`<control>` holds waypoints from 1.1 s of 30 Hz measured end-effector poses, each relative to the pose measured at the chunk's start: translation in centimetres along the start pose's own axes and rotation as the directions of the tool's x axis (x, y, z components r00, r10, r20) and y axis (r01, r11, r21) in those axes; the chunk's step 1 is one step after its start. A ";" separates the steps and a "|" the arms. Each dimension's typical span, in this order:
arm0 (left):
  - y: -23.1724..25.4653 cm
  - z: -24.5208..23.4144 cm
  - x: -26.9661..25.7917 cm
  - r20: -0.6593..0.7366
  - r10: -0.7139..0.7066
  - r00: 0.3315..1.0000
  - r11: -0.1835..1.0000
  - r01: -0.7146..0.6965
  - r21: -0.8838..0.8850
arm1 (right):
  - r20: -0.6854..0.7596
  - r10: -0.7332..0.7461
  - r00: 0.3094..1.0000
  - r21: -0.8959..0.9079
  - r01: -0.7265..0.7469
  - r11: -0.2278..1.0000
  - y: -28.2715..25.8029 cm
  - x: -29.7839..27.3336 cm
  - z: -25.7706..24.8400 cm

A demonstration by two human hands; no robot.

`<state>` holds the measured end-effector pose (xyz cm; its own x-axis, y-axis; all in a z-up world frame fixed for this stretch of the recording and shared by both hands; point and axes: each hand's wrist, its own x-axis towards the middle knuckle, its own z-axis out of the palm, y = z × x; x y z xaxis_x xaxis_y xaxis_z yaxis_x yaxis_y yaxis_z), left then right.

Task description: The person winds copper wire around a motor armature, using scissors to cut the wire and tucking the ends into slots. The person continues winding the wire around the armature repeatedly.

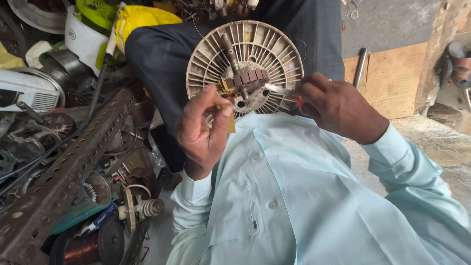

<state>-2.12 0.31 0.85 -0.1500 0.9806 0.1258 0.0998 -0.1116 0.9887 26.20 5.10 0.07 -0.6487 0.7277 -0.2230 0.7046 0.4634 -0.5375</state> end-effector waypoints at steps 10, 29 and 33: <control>-0.6 1.6 -0.4 -0.035 0.177 0.984 0.949 -0.161 0.272 | -0.241 -0.130 0.962 0.373 0.216 0.902 -2.6 1.8 0.4; -3.4 3.4 -0.8 0.154 0.347 0.925 0.766 -0.375 0.522 | -0.500 0.154 0.853 0.732 0.321 0.601 -3.6 4.9 5.3; -3.0 3.4 -0.6 0.173 0.334 0.927 0.752 -0.373 0.544 | -0.476 0.237 0.847 0.789 0.292 0.540 -4.1 4.6 5.2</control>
<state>1.05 0.61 -2.44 0.0645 0.8993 0.4326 0.6657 -0.3618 0.6526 18.84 3.88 -2.97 -0.2451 0.9669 0.0705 -0.0356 0.0637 -0.9973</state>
